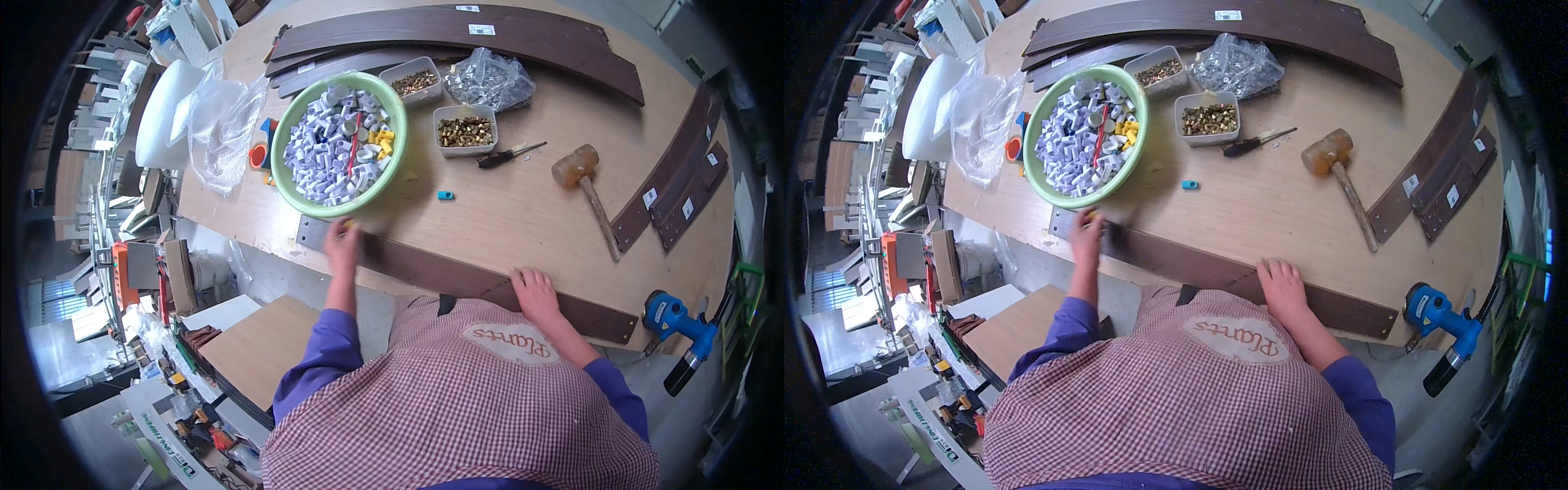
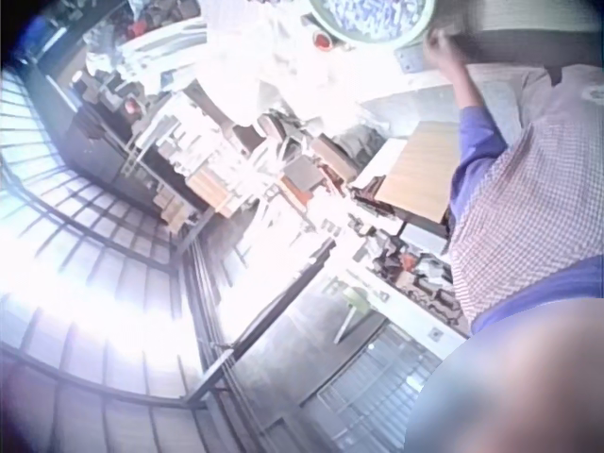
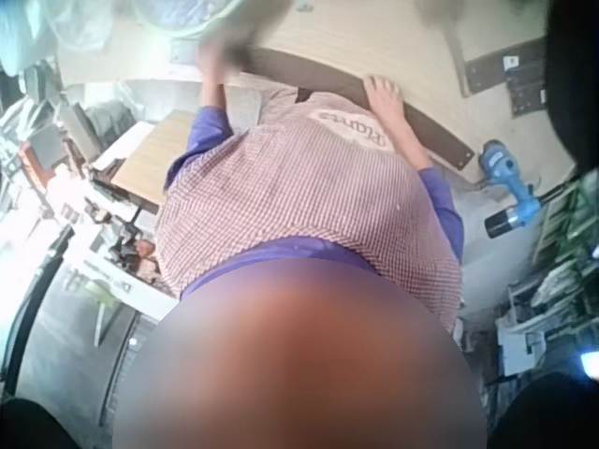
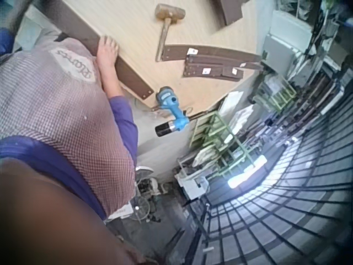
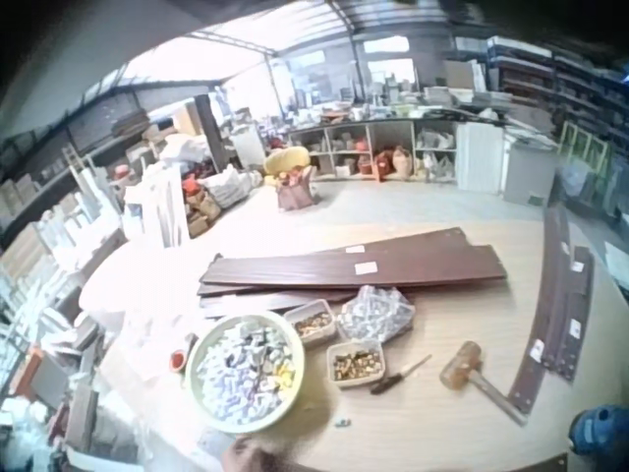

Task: The person assembles wooden furniture parts by inserting plastic dowels and screws into pre-drilled holes. They use a rubber mallet to tap dowels into place and a screwdriver to tighten screws, working on multiple pieces sequentially.

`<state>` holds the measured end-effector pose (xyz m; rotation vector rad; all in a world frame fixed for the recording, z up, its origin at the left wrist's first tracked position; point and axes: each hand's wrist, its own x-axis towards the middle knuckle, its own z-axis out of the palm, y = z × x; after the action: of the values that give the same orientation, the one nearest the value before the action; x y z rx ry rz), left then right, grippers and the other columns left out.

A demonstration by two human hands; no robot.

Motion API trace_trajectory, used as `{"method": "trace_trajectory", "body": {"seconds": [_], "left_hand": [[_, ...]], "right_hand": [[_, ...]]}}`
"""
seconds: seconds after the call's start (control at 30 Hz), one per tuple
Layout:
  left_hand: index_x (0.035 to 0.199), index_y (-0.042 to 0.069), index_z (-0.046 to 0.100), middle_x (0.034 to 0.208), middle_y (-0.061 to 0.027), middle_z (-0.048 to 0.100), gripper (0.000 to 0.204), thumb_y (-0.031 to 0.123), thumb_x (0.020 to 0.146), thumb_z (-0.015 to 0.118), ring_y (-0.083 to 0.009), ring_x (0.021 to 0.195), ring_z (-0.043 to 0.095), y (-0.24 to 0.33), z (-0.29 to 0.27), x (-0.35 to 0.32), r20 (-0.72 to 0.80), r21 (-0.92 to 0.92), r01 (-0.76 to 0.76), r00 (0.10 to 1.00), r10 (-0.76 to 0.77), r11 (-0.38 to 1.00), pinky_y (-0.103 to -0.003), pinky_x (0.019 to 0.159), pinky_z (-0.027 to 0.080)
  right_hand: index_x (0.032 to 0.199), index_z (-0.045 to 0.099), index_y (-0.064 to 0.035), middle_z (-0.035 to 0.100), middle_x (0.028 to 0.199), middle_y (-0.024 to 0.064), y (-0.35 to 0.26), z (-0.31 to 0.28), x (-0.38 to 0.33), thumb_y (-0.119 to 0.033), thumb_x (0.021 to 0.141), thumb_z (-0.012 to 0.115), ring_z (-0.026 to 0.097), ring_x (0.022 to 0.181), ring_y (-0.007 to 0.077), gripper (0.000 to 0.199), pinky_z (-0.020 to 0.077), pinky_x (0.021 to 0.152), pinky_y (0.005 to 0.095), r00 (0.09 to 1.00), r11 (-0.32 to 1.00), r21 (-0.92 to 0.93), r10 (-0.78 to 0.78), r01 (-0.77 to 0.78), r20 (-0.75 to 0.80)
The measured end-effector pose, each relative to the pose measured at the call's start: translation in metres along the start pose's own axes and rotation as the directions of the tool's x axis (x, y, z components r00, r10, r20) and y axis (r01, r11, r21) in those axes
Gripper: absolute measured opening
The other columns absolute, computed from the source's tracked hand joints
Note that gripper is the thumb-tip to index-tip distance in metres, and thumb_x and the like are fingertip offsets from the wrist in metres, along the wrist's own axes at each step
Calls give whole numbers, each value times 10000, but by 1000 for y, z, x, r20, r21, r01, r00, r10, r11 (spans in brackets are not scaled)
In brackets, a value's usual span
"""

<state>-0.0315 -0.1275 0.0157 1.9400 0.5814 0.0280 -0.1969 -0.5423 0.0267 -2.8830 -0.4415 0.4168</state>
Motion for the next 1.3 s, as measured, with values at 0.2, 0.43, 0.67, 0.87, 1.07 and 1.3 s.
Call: {"method": "trace_trajectory", "body": {"seconds": [0.2, 0.43, 0.67, 0.87, 1.07, 1.3], "left_hand": [[1061, 22, 698, 864, -70, 703, 266, 230, 895, 710, -111, 690, 616, -55, -109, 81, -289, -264, 204, 916, -279, 943, -255, 599, 493], [999, 7, 733, 913, -118, 739, 320, 301, 874, 710, -203, 791, 686, -79, -125, 151, -199, 199, 215, 964, -175, 956, -335, 740, 525], [976, 20, 738, 888, -139, 735, 314, 315, 877, 694, -236, 812, 693, -64, -120, 152, -54, 439, 124, 992, -112, 890, -351, 769, 517], [1039, -14, 703, 923, -127, 716, 312, 272, 937, 633, -200, 834, 649, -52, -130, 146, 137, 247, 189, 964, -227, 950, -331, 782, 501], [1056, -37, 660, 958, -119, 699, 307, 252, 966, 605, -175, 863, 627, -54, -119, 119, -2, 173, 181, 983, -184, 968, -326, 806, 490], [1059, -33, 640, 920, -68, 661, 316, 270, 977, 604, -137, 801, 581, -61, -111, 107, 196, -113, 371, 918, -346, 922, -283, 748, 468]], "right_hand": [[1415, 400, -10, 473, 1325, 146, -60, -4, 67, -198, 612, 821, 442, 1276, 303, 926, 365, 1060, 435, 973, 970, 95, -215, 223, -87], [1443, 373, -27, 452, 1341, 143, -99, -16, 84, -198, 577, 857, 434, 1270, 320, 1007, 349, 1073, 435, 991, 976, 177, -130, 126, 11], [1456, 361, -46, 432, 1373, 165, -104, -9, 79, -124, 569, 846, 398, 1297, 356, 1014, 322, 1104, 475, 999, 961, 277, -27, 14, 42], [1449, 372, -40, 399, 1382, 185, -109, -21, 60, -55, 588, 811, 376, 1305, 383, 967, 310, 1115, 479, 999, 938, 345, -3, -15, 54], [1452, 373, -44, 401, 1356, 190, -118, -17, 58, -55, 596, 798, 381, 1293, 383, 955, 308, 1109, 489, 998, 960, 277, 22, -36, 52], [1404, 419, -33, 473, 1269, 192, -123, -4, 63, -65, 727, 665, 461, 1199, 371, 721, 350, 1057, 490, 995, 989, 108, 102, -103, 11]]}}
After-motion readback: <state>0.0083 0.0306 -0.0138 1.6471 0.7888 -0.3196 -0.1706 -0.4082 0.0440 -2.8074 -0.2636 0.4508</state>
